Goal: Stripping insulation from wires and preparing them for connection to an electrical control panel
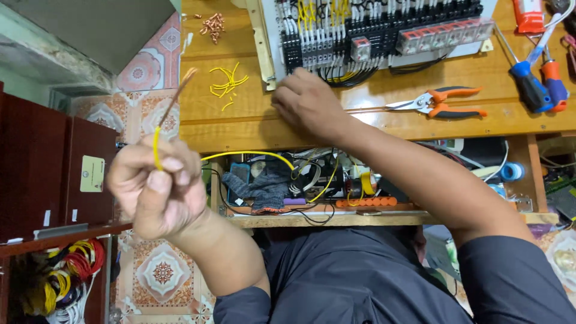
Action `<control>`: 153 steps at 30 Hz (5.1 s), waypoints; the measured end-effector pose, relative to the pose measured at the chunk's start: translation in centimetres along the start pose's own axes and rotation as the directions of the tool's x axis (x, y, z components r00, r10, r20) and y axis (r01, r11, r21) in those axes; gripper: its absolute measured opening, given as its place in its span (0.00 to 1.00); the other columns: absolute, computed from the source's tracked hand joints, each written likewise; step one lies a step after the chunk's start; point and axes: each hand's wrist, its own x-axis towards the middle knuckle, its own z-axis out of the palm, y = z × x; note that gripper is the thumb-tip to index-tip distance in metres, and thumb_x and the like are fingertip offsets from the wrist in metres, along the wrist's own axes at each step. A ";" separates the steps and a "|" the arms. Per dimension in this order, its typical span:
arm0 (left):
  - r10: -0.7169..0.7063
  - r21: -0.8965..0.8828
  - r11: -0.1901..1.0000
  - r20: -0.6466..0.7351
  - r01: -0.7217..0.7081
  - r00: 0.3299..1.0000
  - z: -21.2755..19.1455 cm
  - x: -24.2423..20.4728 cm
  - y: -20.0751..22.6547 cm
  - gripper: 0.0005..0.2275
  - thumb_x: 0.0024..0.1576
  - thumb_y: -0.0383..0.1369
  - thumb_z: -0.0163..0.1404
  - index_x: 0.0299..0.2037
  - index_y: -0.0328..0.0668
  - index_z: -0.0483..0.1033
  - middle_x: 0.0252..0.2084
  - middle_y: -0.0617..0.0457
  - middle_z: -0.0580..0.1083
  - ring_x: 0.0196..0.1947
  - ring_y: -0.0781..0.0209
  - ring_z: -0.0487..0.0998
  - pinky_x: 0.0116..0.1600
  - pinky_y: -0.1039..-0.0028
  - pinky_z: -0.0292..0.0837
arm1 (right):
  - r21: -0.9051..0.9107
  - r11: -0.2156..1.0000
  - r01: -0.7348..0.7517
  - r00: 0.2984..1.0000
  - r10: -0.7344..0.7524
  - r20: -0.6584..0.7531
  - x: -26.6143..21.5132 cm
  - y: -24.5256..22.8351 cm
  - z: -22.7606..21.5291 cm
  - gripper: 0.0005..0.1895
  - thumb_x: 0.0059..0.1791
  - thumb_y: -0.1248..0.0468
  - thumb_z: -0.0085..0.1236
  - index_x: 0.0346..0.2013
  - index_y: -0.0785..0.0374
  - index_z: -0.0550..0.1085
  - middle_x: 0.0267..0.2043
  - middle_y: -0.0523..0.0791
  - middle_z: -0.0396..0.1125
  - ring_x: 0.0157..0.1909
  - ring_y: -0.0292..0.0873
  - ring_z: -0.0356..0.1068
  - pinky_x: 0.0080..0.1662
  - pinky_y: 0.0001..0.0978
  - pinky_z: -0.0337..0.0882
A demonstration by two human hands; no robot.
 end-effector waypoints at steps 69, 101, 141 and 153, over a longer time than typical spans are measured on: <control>-0.052 0.368 0.925 -0.108 0.088 0.993 -2.7 -6.3 -1.7 0.09 0.55 0.32 0.55 0.34 0.32 0.73 0.27 0.47 0.70 0.23 0.67 0.66 0.29 0.85 0.60 | -0.289 0.841 -0.458 0.835 0.518 0.186 -16.0 -1.5 -10.4 0.47 0.50 0.38 0.55 0.65 0.77 0.64 0.67 0.63 0.62 0.71 0.65 0.59 0.71 0.59 0.55; 0.157 0.324 0.938 -0.070 -0.126 0.985 -7.5 -4.6 -0.3 0.08 0.53 0.26 0.52 0.29 0.22 0.72 0.21 0.44 0.65 0.19 0.66 0.65 0.25 0.82 0.64 | 0.182 0.976 -0.118 0.993 0.115 0.029 -0.2 -4.8 6.7 0.22 0.53 0.57 0.56 0.59 0.64 0.73 0.54 0.53 0.72 0.60 0.57 0.70 0.65 0.49 0.65; -0.380 0.696 0.716 0.448 -0.048 0.809 10.2 -1.4 -6.7 0.07 0.64 0.33 0.50 0.42 0.37 0.77 0.37 0.52 0.78 0.35 0.61 0.77 0.42 0.74 0.70 | -0.194 0.578 -0.793 0.499 0.798 0.338 -19.2 14.0 -24.5 0.46 0.35 0.51 0.74 0.65 0.61 0.72 0.60 0.55 0.69 0.60 0.56 0.67 0.60 0.45 0.63; -0.420 0.407 0.881 0.438 0.241 0.795 13.3 -2.0 -17.1 0.06 0.68 0.35 0.47 0.45 0.43 0.72 0.30 0.54 0.75 0.20 0.71 0.68 0.25 0.82 0.65 | 0.034 0.752 -0.658 0.700 0.595 0.394 -19.5 13.3 -24.9 0.24 0.39 0.59 0.61 0.50 0.61 0.76 0.49 0.49 0.70 0.48 0.47 0.71 0.51 0.37 0.72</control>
